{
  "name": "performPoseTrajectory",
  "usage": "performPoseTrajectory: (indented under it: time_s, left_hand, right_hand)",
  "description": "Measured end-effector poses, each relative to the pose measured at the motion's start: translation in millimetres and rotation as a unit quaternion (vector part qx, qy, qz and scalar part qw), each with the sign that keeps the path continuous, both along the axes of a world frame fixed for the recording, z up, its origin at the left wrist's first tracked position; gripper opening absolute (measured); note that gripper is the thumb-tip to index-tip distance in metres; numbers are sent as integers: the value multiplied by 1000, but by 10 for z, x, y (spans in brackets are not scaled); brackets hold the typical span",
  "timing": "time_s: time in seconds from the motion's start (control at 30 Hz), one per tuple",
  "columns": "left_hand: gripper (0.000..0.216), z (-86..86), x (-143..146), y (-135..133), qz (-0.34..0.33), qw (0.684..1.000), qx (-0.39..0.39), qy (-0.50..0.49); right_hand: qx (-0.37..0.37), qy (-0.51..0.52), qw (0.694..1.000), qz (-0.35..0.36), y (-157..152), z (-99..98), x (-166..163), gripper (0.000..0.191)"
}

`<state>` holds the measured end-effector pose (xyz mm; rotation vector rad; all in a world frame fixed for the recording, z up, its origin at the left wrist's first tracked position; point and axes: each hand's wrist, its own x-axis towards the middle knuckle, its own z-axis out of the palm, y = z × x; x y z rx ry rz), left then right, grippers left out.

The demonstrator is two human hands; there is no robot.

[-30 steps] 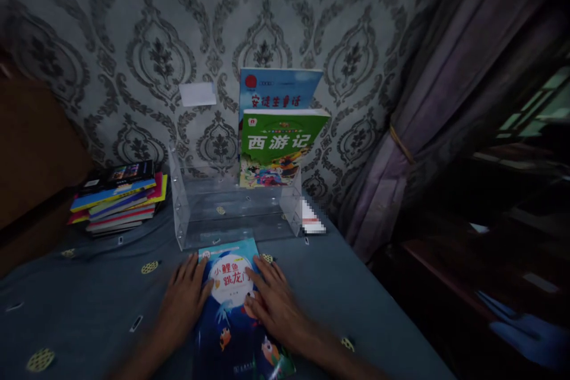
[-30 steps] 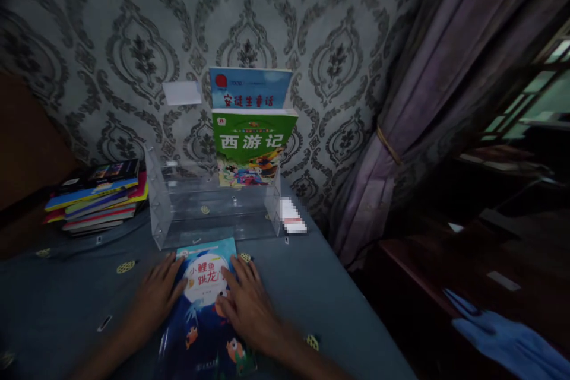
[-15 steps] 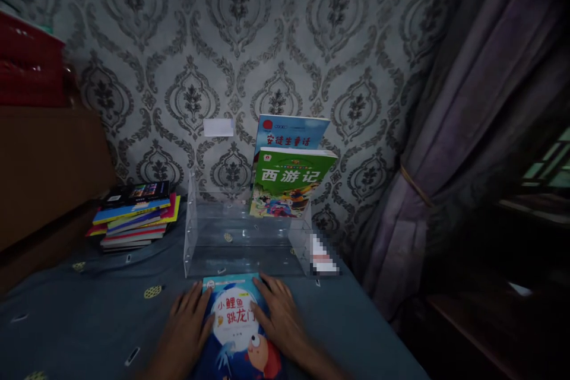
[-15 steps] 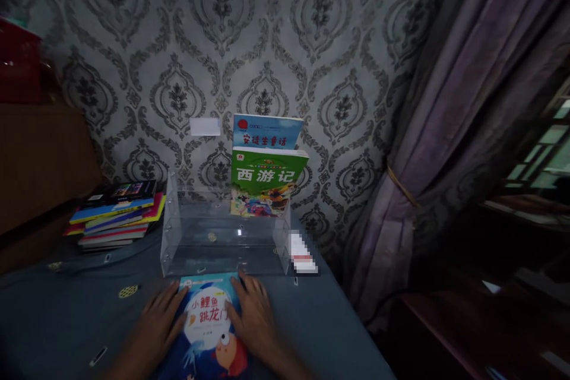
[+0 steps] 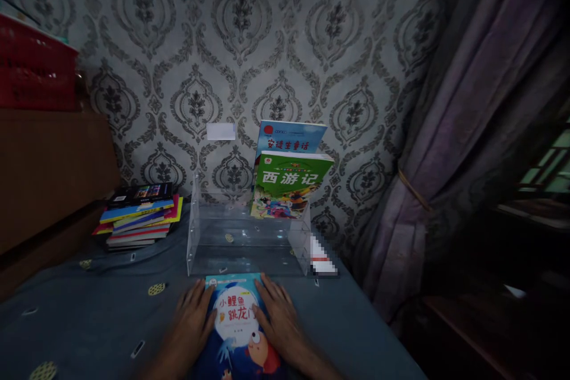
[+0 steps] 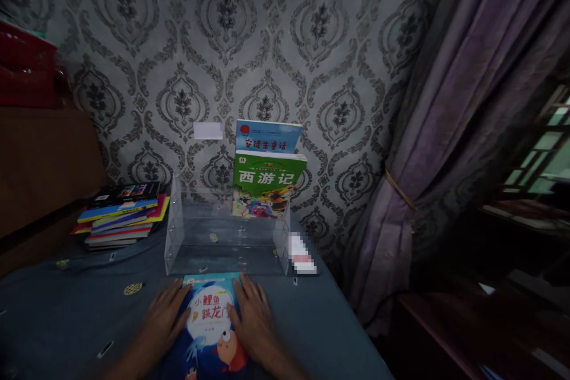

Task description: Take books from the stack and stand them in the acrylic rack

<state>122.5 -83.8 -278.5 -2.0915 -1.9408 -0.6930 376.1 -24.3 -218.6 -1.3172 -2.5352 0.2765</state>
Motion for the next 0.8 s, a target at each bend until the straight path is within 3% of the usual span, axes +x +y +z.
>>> performPoseTrajectory:
  time_s: [0.27, 0.47, 0.63, 0.8]
  left_hand:
    - [45, 355, 64, -139, 3, 998, -54, 38]
    - [46, 413, 53, -159, -9, 997, -66, 31]
    - [46, 458, 48, -167, -31, 997, -64, 14]
    - [49, 556, 9, -144, -65, 993, -96, 7]
  right_hand:
    - [-24, -4, 1000, 5, -321, 86, 32, 58]
    - [-11, 17, 1000, 13, -465, 93, 94, 58]
    - [-23, 7, 1000, 13, -461, 149, 82, 57]
    - [-14, 33, 999, 19, -426, 82, 87, 56]
